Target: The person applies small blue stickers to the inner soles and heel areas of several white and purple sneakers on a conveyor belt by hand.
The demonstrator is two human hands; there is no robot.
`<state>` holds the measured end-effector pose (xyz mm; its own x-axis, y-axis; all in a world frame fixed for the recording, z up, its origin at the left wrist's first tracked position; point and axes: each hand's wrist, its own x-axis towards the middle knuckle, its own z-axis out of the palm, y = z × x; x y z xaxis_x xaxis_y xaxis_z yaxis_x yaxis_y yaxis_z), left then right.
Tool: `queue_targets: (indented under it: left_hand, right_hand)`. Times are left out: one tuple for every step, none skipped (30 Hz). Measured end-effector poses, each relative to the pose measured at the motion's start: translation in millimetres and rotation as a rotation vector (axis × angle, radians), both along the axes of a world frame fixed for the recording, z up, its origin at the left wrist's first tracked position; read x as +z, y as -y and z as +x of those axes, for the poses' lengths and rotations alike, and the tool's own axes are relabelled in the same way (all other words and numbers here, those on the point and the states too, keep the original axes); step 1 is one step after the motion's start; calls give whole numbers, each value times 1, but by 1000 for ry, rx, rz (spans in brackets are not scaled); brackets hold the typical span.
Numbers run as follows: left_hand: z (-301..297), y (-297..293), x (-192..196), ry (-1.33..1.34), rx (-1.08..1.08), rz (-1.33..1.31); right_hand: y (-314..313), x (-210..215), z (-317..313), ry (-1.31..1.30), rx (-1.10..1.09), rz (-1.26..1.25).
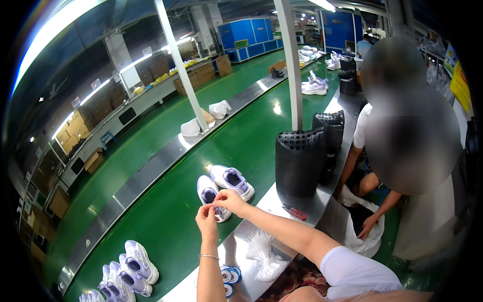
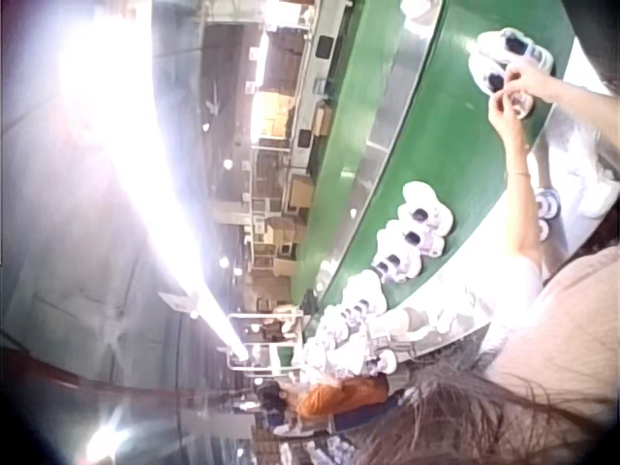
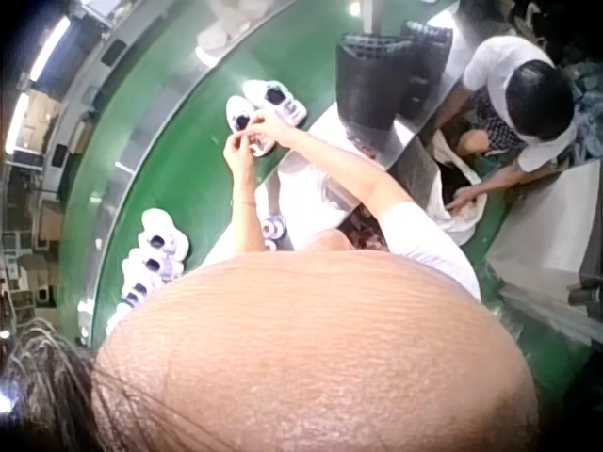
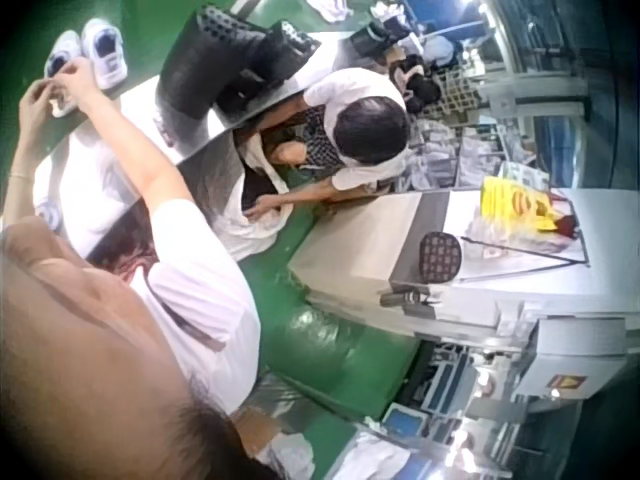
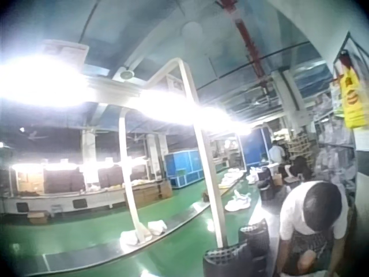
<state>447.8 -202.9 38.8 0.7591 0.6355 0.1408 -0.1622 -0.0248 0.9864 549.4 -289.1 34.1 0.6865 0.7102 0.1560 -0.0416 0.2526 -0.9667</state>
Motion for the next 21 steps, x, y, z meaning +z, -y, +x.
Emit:
queue_targets:
  left_hand:
    - [0, 0, -1, 13, -8, -12]
    - [0, 0, -2, 25, -16, -23]
    - [-2, 2, 0, 37, -24, -19]
    - [-2, 2, 0, 47, -26, -20]
    - [-3, 1, -1, 56, -28, -22]
    - [-3, 1, -1, 66, -28, -24]
    - [-4, 0, 0, 61, -34, -29]
    - [-4, 1, 1, 68, -35, -31]
    - [-5, 1, 1, 72, -32, -33]
    - [-5, 1, 2, 77, -30, -35]
    - [-5, 1, 3, 72, -27, -27]
    - [-6, 3, 5, 66, -24, -21]
    - [-6, 3, 5, 59, -20, -15]
    - [-6, 2, 3, 62, -21, -19]
    - [-8, -1, 1, 66, -18, -23]
    - [-9, -3, -1, 70, -15, -26]
    - [-11, -4, -2, 67, -11, -27]
    - [-11, -4, -2, 66, -14, -27]
    - [-11, -4, -2, 64, -17, -28]
    - [-10, -3, -2, 63, -27, -29]
    - [-11, -5, -3, 62, -31, -31]
  right_hand:
    - [1, 2, -1, -6, 7, -1]
    - [1, 3, -2, -13, 13, -2]
    - [1, 5, -3, -23, 28, -1]
    - [0, 6, -3, -33, 43, 0]
    - [-1, 6, -4, -43, 58, 1]
    - [-4, 6, -5, -52, 66, 8]
    - [-4, 6, -4, -34, 65, -9]
    - [-3, 6, -4, -16, 65, -26]
    - [-4, 4, -3, -13, 44, -34]
    - [-4, 3, -2, -11, 23, -41]
    - [-5, 2, -1, -9, 2, -48]
    - [-5, 0, -1, -16, 15, -36]
    - [-6, -2, -1, -24, 27, -24]
    - [-5, -4, -1, -31, 39, -11]
    - [-4, 1, -4, -58, 61, -30]
    - [-1, 8, -8, -85, 83, -50]
    - [0, 13, -10, -112, 104, -69]
    - [1, 11, -9, -114, 104, -71]
    - [1, 8, -9, -117, 105, -72]
    - [1, 5, -8, -119, 106, -73]
    - [1, 5, -8, -116, 103, -80]
